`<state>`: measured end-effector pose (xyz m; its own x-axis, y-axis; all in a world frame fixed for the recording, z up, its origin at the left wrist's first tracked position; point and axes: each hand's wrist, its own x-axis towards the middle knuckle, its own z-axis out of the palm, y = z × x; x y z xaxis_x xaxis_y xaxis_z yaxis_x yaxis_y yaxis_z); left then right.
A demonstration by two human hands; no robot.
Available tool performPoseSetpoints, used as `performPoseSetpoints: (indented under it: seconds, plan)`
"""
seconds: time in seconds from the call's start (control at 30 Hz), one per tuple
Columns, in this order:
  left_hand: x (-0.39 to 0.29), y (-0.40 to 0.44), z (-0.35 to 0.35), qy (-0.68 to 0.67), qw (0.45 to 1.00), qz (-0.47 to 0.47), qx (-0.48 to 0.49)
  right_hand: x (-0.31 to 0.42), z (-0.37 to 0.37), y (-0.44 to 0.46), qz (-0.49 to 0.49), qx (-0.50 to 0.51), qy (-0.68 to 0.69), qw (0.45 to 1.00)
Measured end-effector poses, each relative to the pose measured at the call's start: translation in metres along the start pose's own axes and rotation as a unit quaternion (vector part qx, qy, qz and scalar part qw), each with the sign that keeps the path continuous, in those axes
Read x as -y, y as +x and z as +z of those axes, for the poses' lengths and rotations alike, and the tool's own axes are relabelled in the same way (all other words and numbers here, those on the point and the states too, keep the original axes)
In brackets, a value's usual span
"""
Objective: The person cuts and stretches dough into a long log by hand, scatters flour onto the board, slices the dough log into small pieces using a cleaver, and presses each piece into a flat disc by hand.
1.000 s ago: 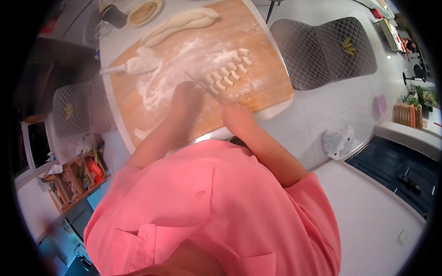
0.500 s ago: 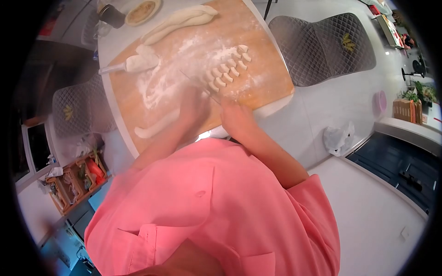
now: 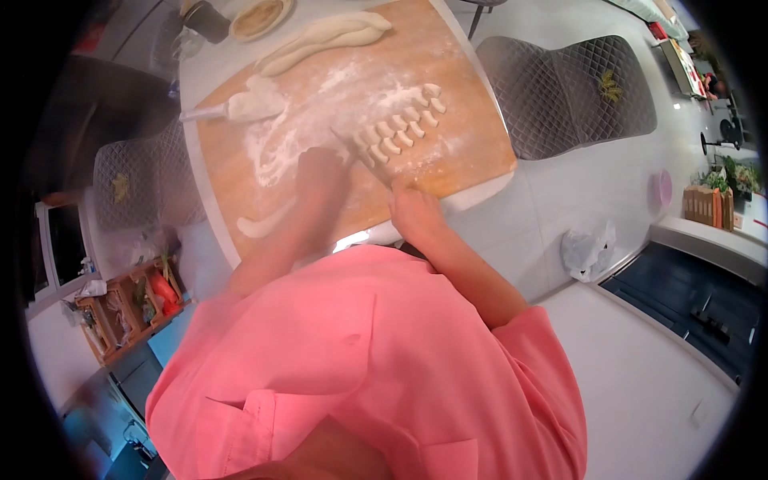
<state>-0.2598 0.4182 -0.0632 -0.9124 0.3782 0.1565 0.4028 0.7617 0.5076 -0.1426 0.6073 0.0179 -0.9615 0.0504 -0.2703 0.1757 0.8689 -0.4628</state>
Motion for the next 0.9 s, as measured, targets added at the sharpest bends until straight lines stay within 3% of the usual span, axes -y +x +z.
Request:
performPoseSetpoints:
  seconds: [0.1,0.2,0.27,0.3,0.43,0.5,0.7,0.77,0.9]
  plan:
    - [0.009,-0.004,0.000,-0.028,0.999,-0.034,0.016,0.011,-0.012,-0.004,-0.008,-0.006,-0.004,1.000]
    - [0.008,-0.004,0.000,-0.067,0.998,0.011,-0.017,0.013,-0.018,0.000,-0.030,-0.005,-0.004,1.000]
    - [0.001,-0.001,0.000,-0.193,0.968,-0.155,0.038,0.016,-0.019,0.003,0.009,0.061,-0.022,0.998]
    - [-0.002,-0.001,-0.003,-0.192,0.968,-0.157,0.036,0.019,-0.021,0.003,0.007,0.062,-0.022,0.998]
    - [-0.012,-0.006,-0.008,-0.145,0.982,-0.122,0.019,0.016,-0.005,0.004,-0.003,0.076,-0.021,0.997]
    - [-0.015,-0.008,-0.010,-0.072,0.994,-0.071,-0.033,0.014,0.007,0.006,-0.025,0.066,-0.024,0.997]
    - [-0.005,-0.004,-0.010,-0.085,0.996,-0.011,-0.030,0.037,0.003,0.003,-0.010,0.050,-0.004,0.999]
    - [-0.003,-0.012,-0.005,-0.096,0.995,-0.002,-0.021,0.041,0.002,-0.007,-0.015,0.001,-0.044,0.999]
    - [-0.014,-0.012,-0.012,-0.070,0.997,-0.003,-0.034,0.038,0.007,-0.001,0.006,0.026,-0.036,0.999]
